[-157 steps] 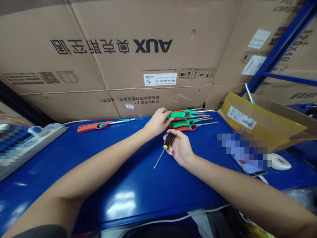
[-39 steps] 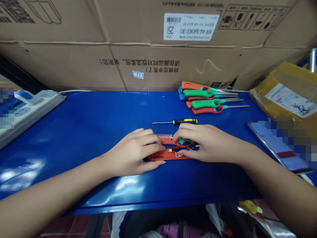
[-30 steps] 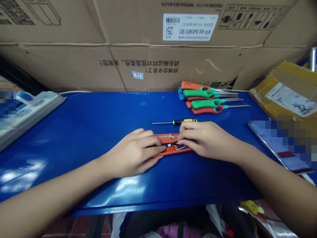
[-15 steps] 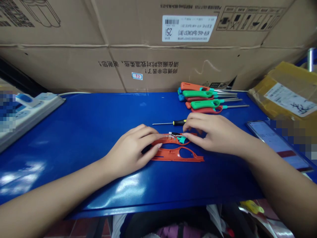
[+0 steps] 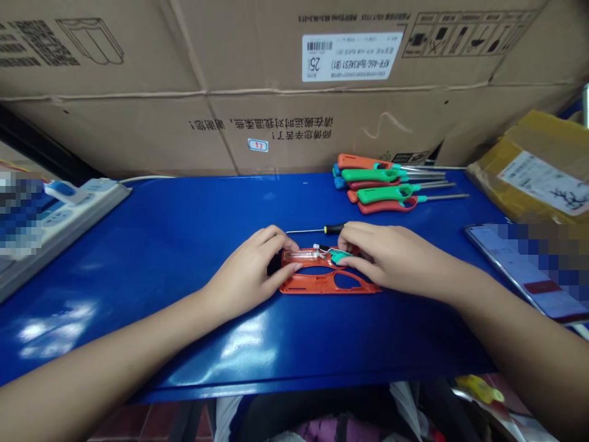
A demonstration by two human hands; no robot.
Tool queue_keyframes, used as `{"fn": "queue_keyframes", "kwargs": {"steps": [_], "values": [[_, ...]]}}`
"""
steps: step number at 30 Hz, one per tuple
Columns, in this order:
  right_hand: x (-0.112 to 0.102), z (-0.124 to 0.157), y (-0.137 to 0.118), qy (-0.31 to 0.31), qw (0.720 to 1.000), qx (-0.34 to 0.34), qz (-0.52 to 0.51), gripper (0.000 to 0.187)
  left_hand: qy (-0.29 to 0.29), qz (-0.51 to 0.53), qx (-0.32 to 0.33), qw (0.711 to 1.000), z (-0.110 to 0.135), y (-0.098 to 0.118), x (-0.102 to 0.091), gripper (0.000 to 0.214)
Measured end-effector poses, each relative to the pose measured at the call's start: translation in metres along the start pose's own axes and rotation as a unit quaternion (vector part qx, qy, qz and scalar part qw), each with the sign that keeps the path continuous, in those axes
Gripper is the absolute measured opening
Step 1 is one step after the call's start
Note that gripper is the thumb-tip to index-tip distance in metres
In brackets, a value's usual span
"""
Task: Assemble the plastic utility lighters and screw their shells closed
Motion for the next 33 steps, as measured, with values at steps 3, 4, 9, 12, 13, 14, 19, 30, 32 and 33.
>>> {"fn": "queue_keyframes", "kwargs": {"steps": [3, 4, 9, 12, 13, 14, 19, 30, 32, 33], "values": [[-0.002, -0.001, -0.001, 0.023, 0.999, -0.008, -0.023, 0.011, 0.007, -0.008, -0.002, 1.000, 0.000, -0.001, 0.000, 0.014], [-0.002, -0.002, -0.002, 0.025, 0.999, -0.013, -0.026, 0.011, 0.007, -0.010, 0.000, 1.000, -0.001, -0.002, 0.000, 0.016], [0.004, -0.003, -0.008, 0.019, 0.999, -0.045, -0.010, 0.010, -0.002, -0.003, 0.038, 0.999, -0.002, 0.003, 0.003, 0.016], [0.005, -0.003, -0.007, 0.023, 0.999, -0.044, -0.015, 0.010, -0.001, 0.003, 0.052, 0.999, -0.001, 0.003, 0.003, 0.018], [0.004, -0.003, -0.006, 0.027, 0.999, -0.039, -0.021, 0.010, 0.002, 0.003, 0.054, 0.999, -0.001, 0.003, 0.002, 0.017], [0.004, -0.002, -0.003, 0.031, 0.999, -0.029, -0.027, 0.010, 0.006, 0.000, 0.056, 0.998, -0.001, 0.003, 0.002, 0.017], [-0.003, 0.000, 0.001, 0.069, 0.996, 0.001, -0.048, 0.025, 0.030, -0.012, 0.072, 0.997, 0.000, 0.009, -0.002, 0.014], [-0.007, -0.004, -0.025, 0.132, 0.986, -0.105, -0.008, 0.016, 0.049, -0.031, 0.143, 0.988, 0.007, 0.024, -0.007, 0.020], [-0.007, -0.005, -0.026, 0.121, 0.986, -0.115, -0.009, 0.018, 0.046, -0.050, 0.162, 0.984, 0.009, 0.027, -0.008, 0.024], [-0.007, -0.004, -0.027, 0.115, 0.986, -0.122, -0.013, 0.018, 0.042, -0.060, 0.168, 0.983, 0.010, 0.028, -0.008, 0.024]]}}
Point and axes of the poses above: each hand's wrist, its own z-axis away from the middle knuckle, its own x-axis out of the palm, y = z × x, the point moved 9 cm from there along -z, towards the middle knuckle, and after that the axes turned 7 degrees about -x, right-handed, at the moved point
